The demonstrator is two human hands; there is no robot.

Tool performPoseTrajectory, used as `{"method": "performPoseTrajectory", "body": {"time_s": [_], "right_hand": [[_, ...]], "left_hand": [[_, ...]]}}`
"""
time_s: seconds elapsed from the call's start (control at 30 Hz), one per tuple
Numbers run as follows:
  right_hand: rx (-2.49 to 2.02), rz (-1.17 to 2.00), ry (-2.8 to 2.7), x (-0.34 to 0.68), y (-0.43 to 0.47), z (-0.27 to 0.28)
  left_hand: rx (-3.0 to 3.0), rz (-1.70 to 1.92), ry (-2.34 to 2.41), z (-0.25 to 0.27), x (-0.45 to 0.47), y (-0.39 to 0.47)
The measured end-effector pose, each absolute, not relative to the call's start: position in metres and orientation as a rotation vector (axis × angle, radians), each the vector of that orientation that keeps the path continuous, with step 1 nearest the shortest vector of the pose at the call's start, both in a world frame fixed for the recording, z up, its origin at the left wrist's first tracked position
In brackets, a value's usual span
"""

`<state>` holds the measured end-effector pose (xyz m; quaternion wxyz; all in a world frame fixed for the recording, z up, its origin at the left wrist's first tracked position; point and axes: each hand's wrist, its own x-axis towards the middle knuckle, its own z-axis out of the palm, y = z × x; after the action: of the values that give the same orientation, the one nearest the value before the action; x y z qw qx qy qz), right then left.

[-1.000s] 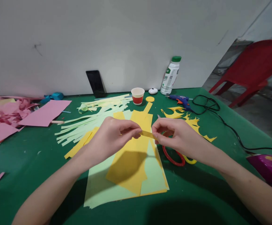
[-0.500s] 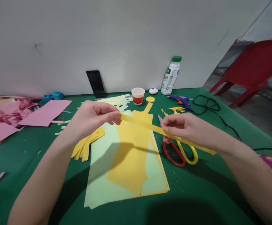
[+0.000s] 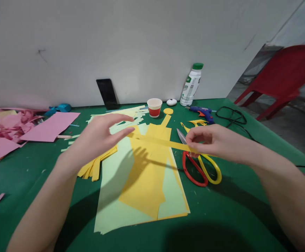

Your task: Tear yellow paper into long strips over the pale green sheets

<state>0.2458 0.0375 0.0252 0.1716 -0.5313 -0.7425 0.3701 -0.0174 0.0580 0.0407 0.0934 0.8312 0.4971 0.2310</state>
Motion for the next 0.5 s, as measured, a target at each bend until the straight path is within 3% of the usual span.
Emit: {"method": "performPoseTrajectory", "body": {"time_s": [0.23,0.5], "right_hand": [[-1.289,0.975,-2.264,0.220,0.025,0.013],[-1.376,0.996,-2.290,0.230,0.028,0.019]], "left_hand": [[2.531,0.467,0.901,0.011,0.026,0.036],[2.504,0.531,0.974,0.020,0.026,0.037]]}}
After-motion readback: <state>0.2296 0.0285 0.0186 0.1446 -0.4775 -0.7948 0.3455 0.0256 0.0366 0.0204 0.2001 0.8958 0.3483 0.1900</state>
